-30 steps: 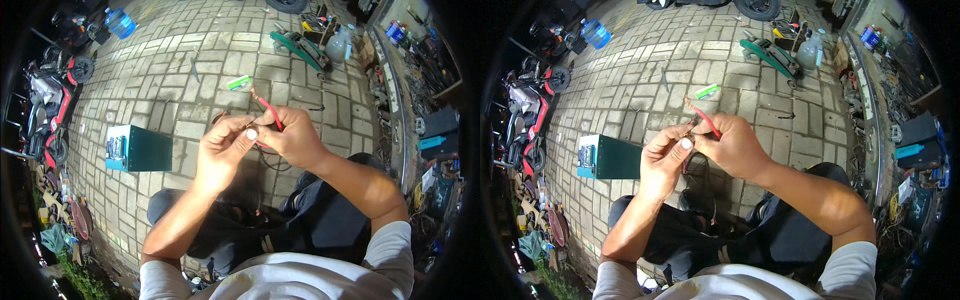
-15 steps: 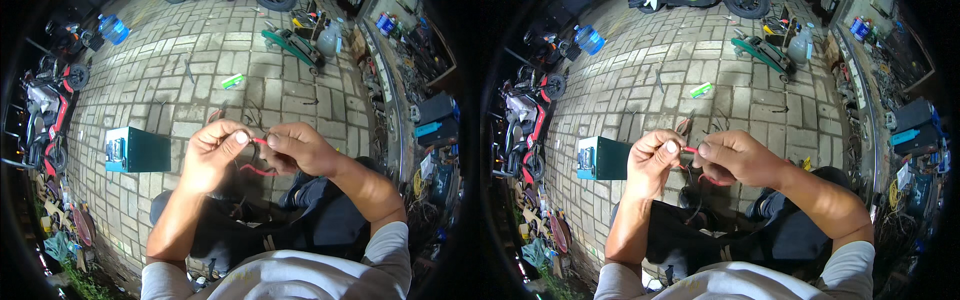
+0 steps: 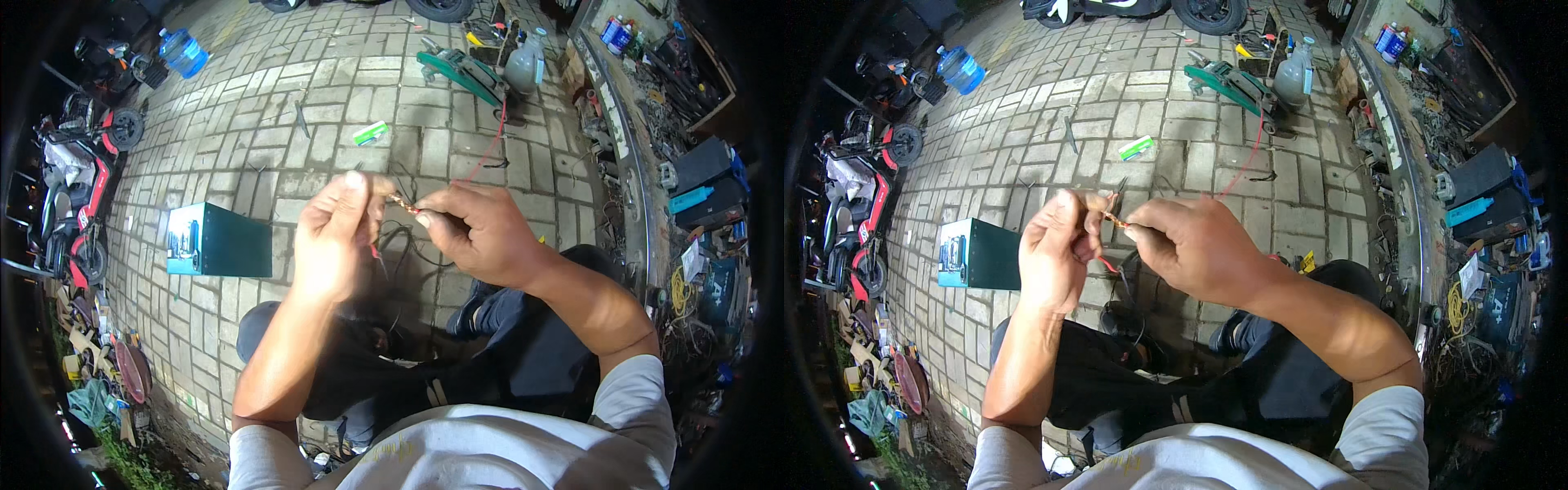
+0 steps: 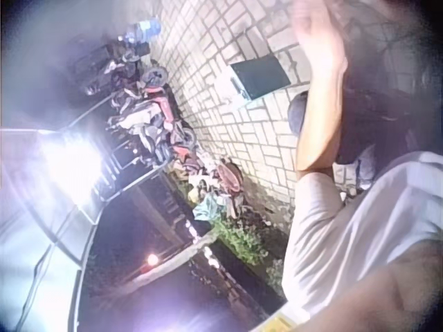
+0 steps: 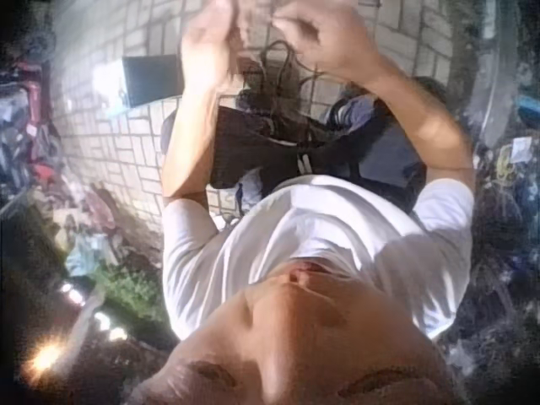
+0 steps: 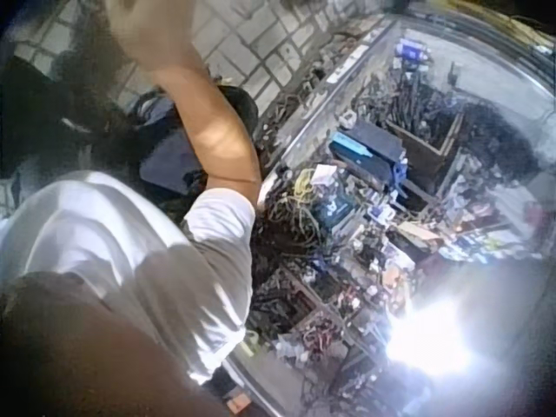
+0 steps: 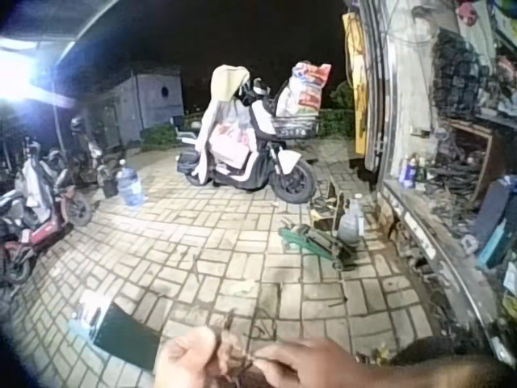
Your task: The person sits on the floor in a workshop and repairs electrical wires. They strip the insulation from the wire ends using pliers, twist the exposed copper strands together, and wrap the connections with red and black electrical tape.
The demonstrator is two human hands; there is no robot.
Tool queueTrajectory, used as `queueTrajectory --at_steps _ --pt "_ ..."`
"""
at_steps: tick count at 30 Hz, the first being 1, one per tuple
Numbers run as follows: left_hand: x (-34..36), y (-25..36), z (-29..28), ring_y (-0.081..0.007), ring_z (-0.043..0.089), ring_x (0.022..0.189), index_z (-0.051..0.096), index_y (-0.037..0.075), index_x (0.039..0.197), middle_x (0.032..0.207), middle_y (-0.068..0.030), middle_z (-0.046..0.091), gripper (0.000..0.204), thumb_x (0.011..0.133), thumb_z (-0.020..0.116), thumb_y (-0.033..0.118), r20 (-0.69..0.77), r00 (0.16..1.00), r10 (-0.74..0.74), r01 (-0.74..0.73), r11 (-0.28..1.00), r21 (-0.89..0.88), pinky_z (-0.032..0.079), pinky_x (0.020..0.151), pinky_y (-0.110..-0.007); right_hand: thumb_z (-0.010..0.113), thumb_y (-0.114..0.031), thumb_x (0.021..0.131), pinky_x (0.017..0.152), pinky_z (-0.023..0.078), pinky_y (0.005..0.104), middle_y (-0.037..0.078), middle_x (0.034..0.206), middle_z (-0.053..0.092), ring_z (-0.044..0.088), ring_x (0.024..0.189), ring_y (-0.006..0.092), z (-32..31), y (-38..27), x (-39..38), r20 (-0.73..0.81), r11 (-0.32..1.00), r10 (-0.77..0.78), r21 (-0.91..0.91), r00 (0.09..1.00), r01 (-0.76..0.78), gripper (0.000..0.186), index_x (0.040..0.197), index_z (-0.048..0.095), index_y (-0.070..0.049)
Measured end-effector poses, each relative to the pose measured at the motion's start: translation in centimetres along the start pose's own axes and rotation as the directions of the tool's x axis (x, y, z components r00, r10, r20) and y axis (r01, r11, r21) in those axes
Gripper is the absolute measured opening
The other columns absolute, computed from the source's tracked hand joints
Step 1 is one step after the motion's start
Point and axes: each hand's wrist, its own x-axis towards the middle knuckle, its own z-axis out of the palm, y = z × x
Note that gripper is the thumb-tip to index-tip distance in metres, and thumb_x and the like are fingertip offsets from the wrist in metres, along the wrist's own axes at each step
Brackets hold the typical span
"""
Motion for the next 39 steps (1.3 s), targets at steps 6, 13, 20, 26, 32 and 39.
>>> queueTrajectory --at_steps 6,13,20,26,32,39 --pt "-0.4 1.1 0.2 -0.0189 0.053 0.069 0.070 0.013 0.102 0.082 -0.0065 0.046 0.045 0.058 0.083 0.014 0.534 0.712 0.456 -0.676 0.238 0.698 0.047 0.057 -0.029 0.061 -0.014 0.088 0.055 0.043 0.0327 0.015 0.066 0.057 0.051 0.055 0.0236 -1.4 -0.3 -0.6 0.270 0.936 0.224 0.209 0.937 -0.284 0.013 0.087 0.060 -0.001" --pt "-0.6 1.1 -0.9 -0.0211 0.057 0.061 0.066 0.008 0.082 0.080 -0.0061 0.053 0.014 0.073 0.074 0.012 0.644 0.625 0.440 -0.728 0.033 0.685 0.046 0.048 -0.030 0.062 -0.017 0.090 0.054 0.046 0.0274 0.004 0.066 0.058 0.054 0.059 0.0078 -1.9 -0.5 0.1 0.382 0.920 0.300 0.127 0.874 -0.371 0.018 0.086 0.061 0.000" --pt "-1.1 0.8 -2.2 -0.0225 0.055 0.063 0.063 0.001 0.079 0.073 -0.0092 0.055 0.014 0.083 0.067 0.013 0.541 0.821 0.184 -0.551 0.503 0.666 0.044 0.058 -0.028 0.068 -0.013 0.080 0.049 0.043 0.0353 0.008 0.068 0.056 0.055 0.056 0.0288 -0.7 0.6 -0.2 0.265 0.969 -0.209 -0.077 0.941 0.237 0.013 0.085 0.059 -0.005" --pt "-1.7 1.4 -3.2 -0.0056 0.045 0.066 0.061 -0.002 0.081 0.070 0.0005 0.055 0.025 0.094 0.057 0.019 0.362 0.871 -0.331 0.113 0.853 0.509 0.038 0.058 -0.024 0.073 -0.008 0.074 0.044 0.041 0.0336 0.006 0.067 0.055 0.055 0.052 0.0232 -0.5 1.3 0.1 0.361 0.866 -0.413 -0.128 0.836 0.483 0.022 0.091 0.059 -0.004" --pt "-2.2 1.5 -4.1 -0.0040 0.044 0.062 0.063 -0.001 0.082 0.068 0.0023 0.056 0.025 0.094 0.058 0.021 0.280 0.849 -0.449 0.324 0.860 0.395 0.035 0.055 -0.021 0.074 -0.006 0.072 0.045 0.042 0.0330 0.006 0.068 0.056 0.056 0.052 0.0223 -0.1 1.3 0.3 0.360 0.838 -0.468 -0.108 0.807 0.535 0.026 0.093 0.058 -0.003" --pt "-2.7 1.4 -5.1 -0.0085 0.045 0.066 0.064 0.000 0.096 0.078 -0.0010 0.052 0.031 0.079 0.075 0.024 0.262 0.959 0.106 -0.238 0.802 0.548 0.037 0.054 -0.022 0.069 -0.007 0.078 0.052 0.045 0.0357 0.007 0.071 0.060 0.058 0.060 0.0268 -0.4 1.1 0.7 0.247 0.978 -0.180 -0.061 0.952 0.200 0.014 0.088 0.059 -0.005"
